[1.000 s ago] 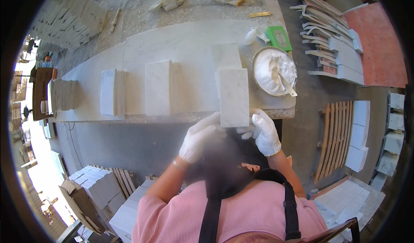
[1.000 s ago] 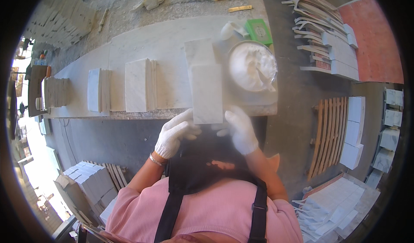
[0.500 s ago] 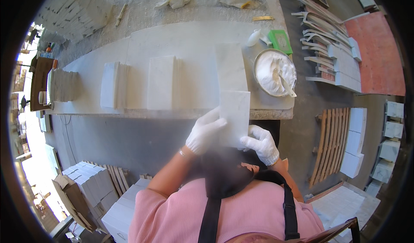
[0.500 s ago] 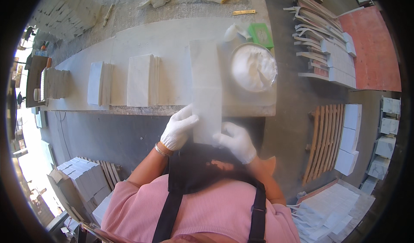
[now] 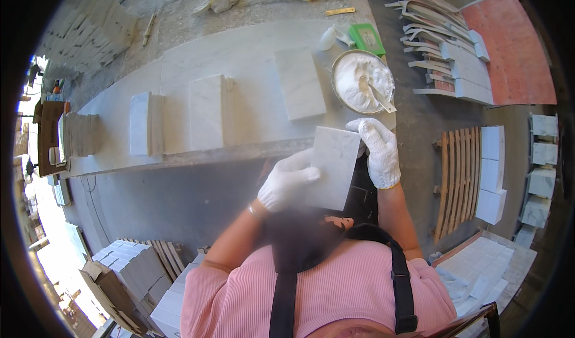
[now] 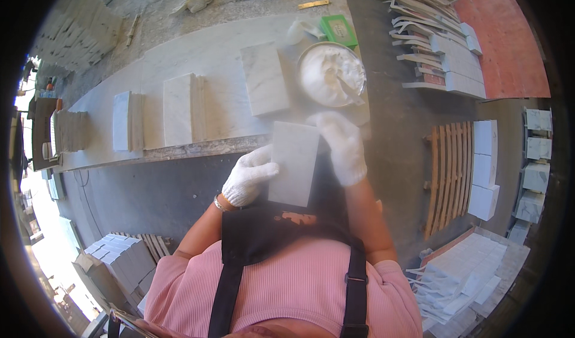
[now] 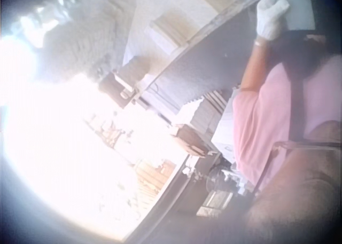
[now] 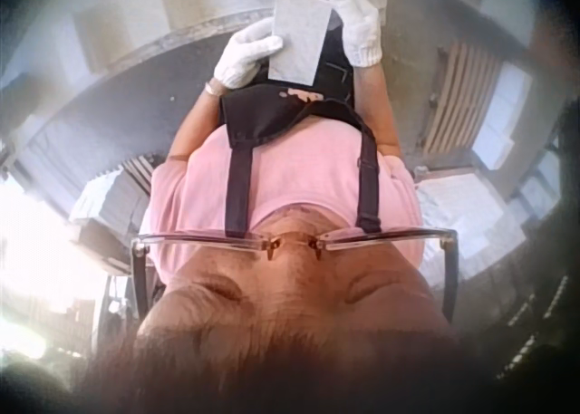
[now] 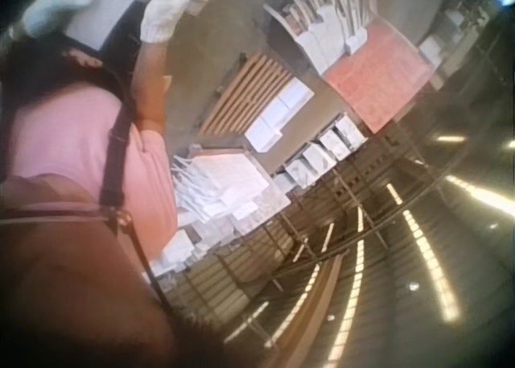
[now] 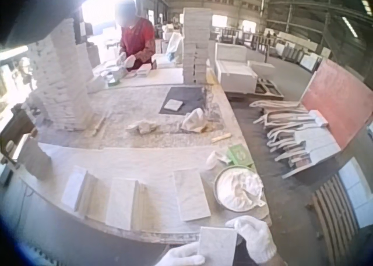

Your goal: The person applies a white paste to the edges of rectangular white tiles using a small metal spatula, then rubs the edges with gloved fingers. The tiles are handled one at a time and placed back on the workbench.

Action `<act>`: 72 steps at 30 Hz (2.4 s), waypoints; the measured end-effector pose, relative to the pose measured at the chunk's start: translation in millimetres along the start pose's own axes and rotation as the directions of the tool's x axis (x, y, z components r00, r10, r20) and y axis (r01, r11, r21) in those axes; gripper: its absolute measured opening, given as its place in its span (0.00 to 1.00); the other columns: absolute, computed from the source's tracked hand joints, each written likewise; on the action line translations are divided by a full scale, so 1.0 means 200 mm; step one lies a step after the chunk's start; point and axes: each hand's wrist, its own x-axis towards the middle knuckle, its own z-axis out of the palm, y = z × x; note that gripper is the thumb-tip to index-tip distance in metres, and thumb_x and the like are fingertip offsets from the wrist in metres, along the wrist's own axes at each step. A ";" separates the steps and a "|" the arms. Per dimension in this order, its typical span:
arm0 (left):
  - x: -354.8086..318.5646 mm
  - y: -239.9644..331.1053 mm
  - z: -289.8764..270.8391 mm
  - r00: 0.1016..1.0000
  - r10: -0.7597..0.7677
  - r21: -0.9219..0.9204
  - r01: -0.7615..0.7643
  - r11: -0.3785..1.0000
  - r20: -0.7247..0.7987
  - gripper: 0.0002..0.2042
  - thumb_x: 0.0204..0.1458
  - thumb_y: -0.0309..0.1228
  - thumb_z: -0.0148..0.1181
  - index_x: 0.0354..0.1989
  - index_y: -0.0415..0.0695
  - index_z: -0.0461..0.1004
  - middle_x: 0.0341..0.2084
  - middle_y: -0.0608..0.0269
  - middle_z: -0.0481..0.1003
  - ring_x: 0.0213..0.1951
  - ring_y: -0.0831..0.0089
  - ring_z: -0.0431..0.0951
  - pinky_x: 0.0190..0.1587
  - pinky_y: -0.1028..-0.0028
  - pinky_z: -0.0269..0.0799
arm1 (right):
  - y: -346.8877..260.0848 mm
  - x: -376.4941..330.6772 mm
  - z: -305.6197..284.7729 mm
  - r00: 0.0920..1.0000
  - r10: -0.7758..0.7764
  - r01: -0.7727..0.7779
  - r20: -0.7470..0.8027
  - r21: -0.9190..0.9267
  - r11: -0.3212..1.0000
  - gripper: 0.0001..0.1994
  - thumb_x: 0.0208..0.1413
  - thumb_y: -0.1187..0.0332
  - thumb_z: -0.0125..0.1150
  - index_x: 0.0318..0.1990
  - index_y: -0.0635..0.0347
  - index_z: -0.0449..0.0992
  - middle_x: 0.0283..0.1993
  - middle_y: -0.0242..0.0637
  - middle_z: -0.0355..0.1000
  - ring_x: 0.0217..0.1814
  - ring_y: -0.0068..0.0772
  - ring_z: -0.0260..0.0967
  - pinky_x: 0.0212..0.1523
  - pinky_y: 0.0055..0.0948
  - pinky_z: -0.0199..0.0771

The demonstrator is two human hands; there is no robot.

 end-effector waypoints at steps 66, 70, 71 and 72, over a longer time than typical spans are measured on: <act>0.10 0.07 0.03 0.889 0.323 0.017 -0.336 0.942 -0.324 0.06 0.68 0.30 0.57 0.41 0.41 0.74 0.33 0.68 0.73 0.35 0.78 0.75 0.40 0.71 0.76 | 0.02 -0.25 0.09 0.999 -0.004 0.020 0.055 -0.290 0.957 0.56 0.48 0.66 0.81 0.81 0.58 0.48 0.77 0.54 0.61 0.76 0.49 0.64 0.71 0.40 0.69; 0.11 0.08 0.03 0.892 0.302 -0.136 -0.363 0.922 -0.336 0.05 0.67 0.28 0.58 0.45 0.40 0.72 0.35 0.64 0.74 0.36 0.74 0.76 0.41 0.69 0.78 | 0.03 -0.24 0.04 0.988 0.119 -0.117 0.096 -0.034 0.993 0.51 0.53 0.69 0.76 0.81 0.62 0.49 0.73 0.50 0.67 0.72 0.38 0.68 0.70 0.35 0.69; 0.12 0.07 0.03 0.890 0.308 -0.148 -0.373 0.916 -0.336 0.06 0.66 0.28 0.58 0.47 0.40 0.71 0.36 0.63 0.74 0.37 0.73 0.77 0.42 0.68 0.79 | 0.03 -0.22 0.04 0.986 0.122 -0.123 0.111 0.004 0.992 0.50 0.54 0.69 0.75 0.81 0.63 0.50 0.73 0.49 0.67 0.72 0.36 0.68 0.70 0.35 0.69; 0.12 0.07 0.03 0.891 0.312 -0.169 -0.382 0.909 -0.331 0.07 0.66 0.28 0.58 0.47 0.39 0.71 0.37 0.61 0.74 0.37 0.72 0.78 0.43 0.68 0.79 | 0.04 -0.22 0.04 0.975 0.150 -0.176 0.161 0.163 0.971 0.45 0.57 0.70 0.72 0.79 0.65 0.53 0.72 0.47 0.67 0.72 0.35 0.66 0.71 0.34 0.66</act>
